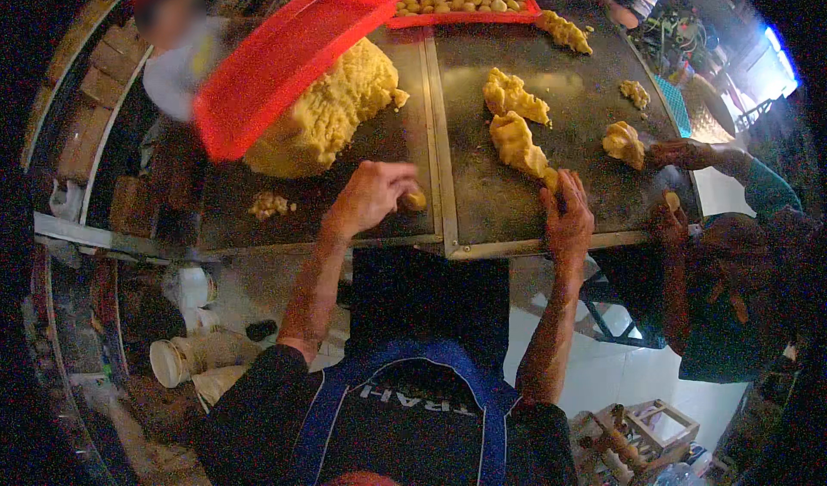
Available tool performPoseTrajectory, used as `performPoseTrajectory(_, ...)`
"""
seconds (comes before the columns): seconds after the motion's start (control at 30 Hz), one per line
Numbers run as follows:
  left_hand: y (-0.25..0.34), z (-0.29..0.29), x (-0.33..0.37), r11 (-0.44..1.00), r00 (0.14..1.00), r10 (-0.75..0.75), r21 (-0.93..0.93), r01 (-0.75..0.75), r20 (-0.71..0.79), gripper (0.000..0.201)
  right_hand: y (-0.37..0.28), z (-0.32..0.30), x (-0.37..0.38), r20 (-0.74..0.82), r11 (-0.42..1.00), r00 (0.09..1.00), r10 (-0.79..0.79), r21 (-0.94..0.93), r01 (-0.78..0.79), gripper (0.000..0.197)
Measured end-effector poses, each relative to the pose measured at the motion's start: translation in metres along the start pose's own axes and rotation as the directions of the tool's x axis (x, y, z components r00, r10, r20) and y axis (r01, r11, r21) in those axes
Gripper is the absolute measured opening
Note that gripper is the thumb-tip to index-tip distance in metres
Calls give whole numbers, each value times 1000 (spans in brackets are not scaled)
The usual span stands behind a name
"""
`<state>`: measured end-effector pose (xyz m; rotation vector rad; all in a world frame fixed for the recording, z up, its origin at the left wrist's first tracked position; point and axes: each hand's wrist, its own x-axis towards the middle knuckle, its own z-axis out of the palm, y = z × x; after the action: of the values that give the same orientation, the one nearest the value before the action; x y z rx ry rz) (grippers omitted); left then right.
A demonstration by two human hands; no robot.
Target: Rolling and portioning dough balls on a metal table for pastries.
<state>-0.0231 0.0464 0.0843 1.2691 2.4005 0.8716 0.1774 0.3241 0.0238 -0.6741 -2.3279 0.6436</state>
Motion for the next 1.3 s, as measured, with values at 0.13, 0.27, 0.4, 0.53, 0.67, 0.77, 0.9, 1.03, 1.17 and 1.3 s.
performPoseTrajectory(0.13,-8,56,33,863,873,196,501,62,-446,69,10,0,5,-69,996,996,50,74,-44,48)
performPoseTrajectory(0.27,-21,64,15,990,773,93,143,-2,-628,71,-25,-15,29,-14,975,989,150,167,-145,57)
performPoseTrajectory(0.4,4,72,-29,987,824,-32,-149,-64,-565,83,-6,-24,62,12,975,990,140,170,-140,58)
performPoseTrajectory(0.53,-5,89,-52,1000,869,22,27,-10,-495,88,-25,-19,99,91,973,990,108,193,-124,56)
performPoseTrajectory(0.67,3,80,-42,963,804,-86,-255,-83,-588,71,-10,4,161,87,938,995,37,341,-65,55)
performPoseTrajectory(0.77,-9,69,-37,980,821,68,-116,-161,-568,61,-15,8,217,107,923,990,90,365,-124,52)
performPoseTrajectory(0.9,-8,69,-39,927,860,-41,-341,-158,-509,49,25,28,304,-115,928,993,3,371,40,45)
performPoseTrajectory(1.03,-10,69,-35,983,788,149,2,-184,-598,30,24,32,380,-172,936,981,92,350,-26,42)
performPoseTrajectory(1.17,10,72,-34,987,807,58,-87,-135,-588,23,43,37,444,-289,971,933,-216,33,235,51)
performPoseTrajectory(1.3,12,66,-40,996,814,-3,-70,-46,-581,21,-18,30,485,187,900,934,-306,-264,347,38)
